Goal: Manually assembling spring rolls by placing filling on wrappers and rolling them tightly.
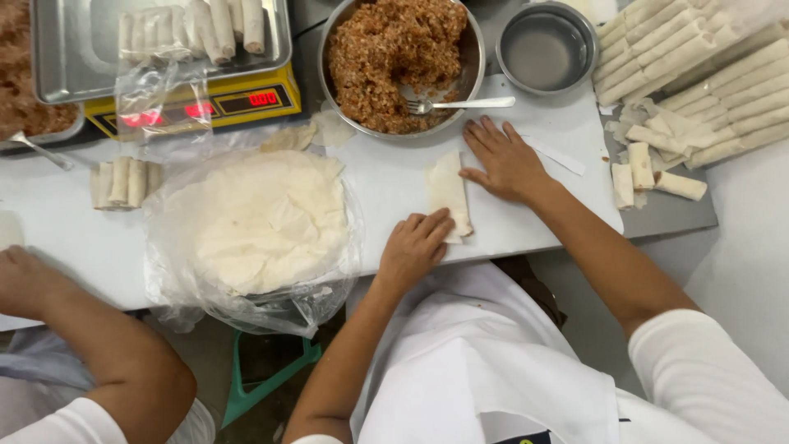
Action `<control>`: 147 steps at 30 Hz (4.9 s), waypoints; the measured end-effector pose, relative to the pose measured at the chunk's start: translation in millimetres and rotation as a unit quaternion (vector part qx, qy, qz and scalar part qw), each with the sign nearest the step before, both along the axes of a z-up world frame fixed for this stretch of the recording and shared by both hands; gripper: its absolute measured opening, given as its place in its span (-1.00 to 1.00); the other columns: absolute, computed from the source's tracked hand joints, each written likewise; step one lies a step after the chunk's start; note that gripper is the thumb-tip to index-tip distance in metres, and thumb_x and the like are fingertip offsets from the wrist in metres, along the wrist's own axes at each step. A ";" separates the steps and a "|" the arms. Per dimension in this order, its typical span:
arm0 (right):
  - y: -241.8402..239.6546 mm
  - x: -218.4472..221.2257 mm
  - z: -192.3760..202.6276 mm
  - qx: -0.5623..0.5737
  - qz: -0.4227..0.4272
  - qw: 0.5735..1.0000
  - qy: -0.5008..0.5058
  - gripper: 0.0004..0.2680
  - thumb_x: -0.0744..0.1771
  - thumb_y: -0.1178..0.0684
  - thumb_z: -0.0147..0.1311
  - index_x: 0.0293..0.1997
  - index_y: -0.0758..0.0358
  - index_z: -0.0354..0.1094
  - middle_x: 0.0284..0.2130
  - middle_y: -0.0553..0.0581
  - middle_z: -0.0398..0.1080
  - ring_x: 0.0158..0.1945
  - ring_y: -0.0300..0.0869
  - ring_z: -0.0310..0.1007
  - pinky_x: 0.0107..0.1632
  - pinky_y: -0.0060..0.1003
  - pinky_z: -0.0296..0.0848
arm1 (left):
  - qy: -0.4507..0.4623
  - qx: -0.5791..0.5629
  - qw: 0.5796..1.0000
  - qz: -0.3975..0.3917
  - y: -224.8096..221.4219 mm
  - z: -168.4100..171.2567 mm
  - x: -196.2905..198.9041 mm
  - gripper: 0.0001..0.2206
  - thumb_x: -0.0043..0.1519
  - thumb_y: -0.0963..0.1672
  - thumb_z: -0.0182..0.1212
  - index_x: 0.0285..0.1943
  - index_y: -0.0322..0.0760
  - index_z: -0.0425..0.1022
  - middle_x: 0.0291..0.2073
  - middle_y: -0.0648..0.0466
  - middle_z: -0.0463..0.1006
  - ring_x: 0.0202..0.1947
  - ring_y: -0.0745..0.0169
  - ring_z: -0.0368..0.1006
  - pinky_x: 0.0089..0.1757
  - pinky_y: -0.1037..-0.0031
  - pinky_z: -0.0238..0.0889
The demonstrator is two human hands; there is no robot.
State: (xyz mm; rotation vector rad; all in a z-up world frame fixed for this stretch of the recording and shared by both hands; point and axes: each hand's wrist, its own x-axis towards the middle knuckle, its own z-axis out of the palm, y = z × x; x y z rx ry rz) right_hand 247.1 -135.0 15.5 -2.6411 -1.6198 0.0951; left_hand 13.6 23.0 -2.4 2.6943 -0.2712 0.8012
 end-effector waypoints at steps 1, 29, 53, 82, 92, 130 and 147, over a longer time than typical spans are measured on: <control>1.6 -15.0 6.3 0.004 0.002 1.000 -0.005 -0.38 0.43 -0.48 -0.39 0.53 0.24 0.02 0.46 0.29 0.08 0.53 0.12 -0.03 0.49 0.18 -0.12 | -0.005 0.004 1.000 0.002 0.4 -0.7 -1.1 -0.69 0.20 -0.08 0.20 0.14 -0.05 0.50 0.02 0.09 0.53 -0.14 0.13 0.42 -0.29 0.42 0.31; 13.6 -18.4 4.7 0.031 0.102 0.994 0.025 -0.37 0.39 -0.51 -0.41 0.54 0.13 -0.01 0.49 0.18 0.02 0.53 0.09 -0.07 0.46 0.18 -0.07 | 0.246 0.020 0.969 0.000 -4.3 37.7 13.6 -0.48 0.12 0.07 0.17 0.31 0.09 0.41 0.30 0.13 0.38 -0.10 0.09 0.39 -0.19 0.34 0.39; -30.1 -24.1 -7.9 0.124 0.083 0.985 0.086 -0.46 0.37 -0.38 -0.12 0.45 0.12 0.12 0.36 0.17 0.21 0.45 0.08 0.11 0.43 0.12 0.07 | 0.072 -0.012 0.997 -0.011 -2.9 -9.0 -1.3 -0.48 0.13 -0.12 0.17 0.36 -0.07 0.38 0.04 0.07 0.48 -0.08 0.11 0.39 -0.23 0.41 0.35; -6.6 -91.6 32.2 0.271 0.110 0.956 -0.037 -0.88 0.39 0.19 0.10 0.01 0.31 0.45 -0.29 0.15 0.43 -0.29 -0.12 0.50 -0.20 -0.32 0.53 | 0.014 -0.034 0.999 0.004 21.1 -12.6 41.2 -0.88 0.40 -0.11 0.08 0.05 -0.09 0.47 -0.19 0.09 0.52 -0.21 0.16 0.52 -0.23 0.42 0.38; -6.4 -65.2 -12.6 0.272 0.002 0.949 0.160 -0.80 0.34 0.11 0.23 0.08 0.19 0.49 -0.22 0.14 0.40 -0.17 -0.02 0.46 -0.07 -0.14 0.47 | 0.041 -0.134 0.990 -0.018 25.1 -18.9 63.9 -0.86 0.30 -0.13 0.23 0.00 -0.08 0.46 -0.22 0.11 0.55 -0.13 0.14 0.55 -0.14 0.37 0.40; -12.7 -72.3 -10.6 0.270 0.086 0.959 -0.010 -0.82 0.39 0.01 0.12 0.10 0.14 0.43 -0.15 0.07 0.42 -0.13 -0.13 0.41 -0.10 -0.25 0.41 | 0.009 -0.002 1.000 -0.010 23.5 -7.4 52.2 -0.82 0.36 -0.06 0.15 0.06 -0.14 0.51 -0.12 0.10 0.41 -0.09 0.15 0.39 -0.16 0.40 0.37; -7.7 -48.8 -22.9 0.253 0.043 0.966 0.021 -0.73 0.43 -0.07 0.01 0.25 0.14 0.38 -0.18 0.07 0.30 -0.15 -0.11 0.30 -0.06 -0.19 0.36 | 0.008 -0.157 0.984 0.081 18.6 5.9 71.4 -0.87 0.33 -0.14 0.21 -0.18 -0.27 0.64 -0.32 0.02 0.48 -0.29 0.17 0.48 -0.20 0.46 0.43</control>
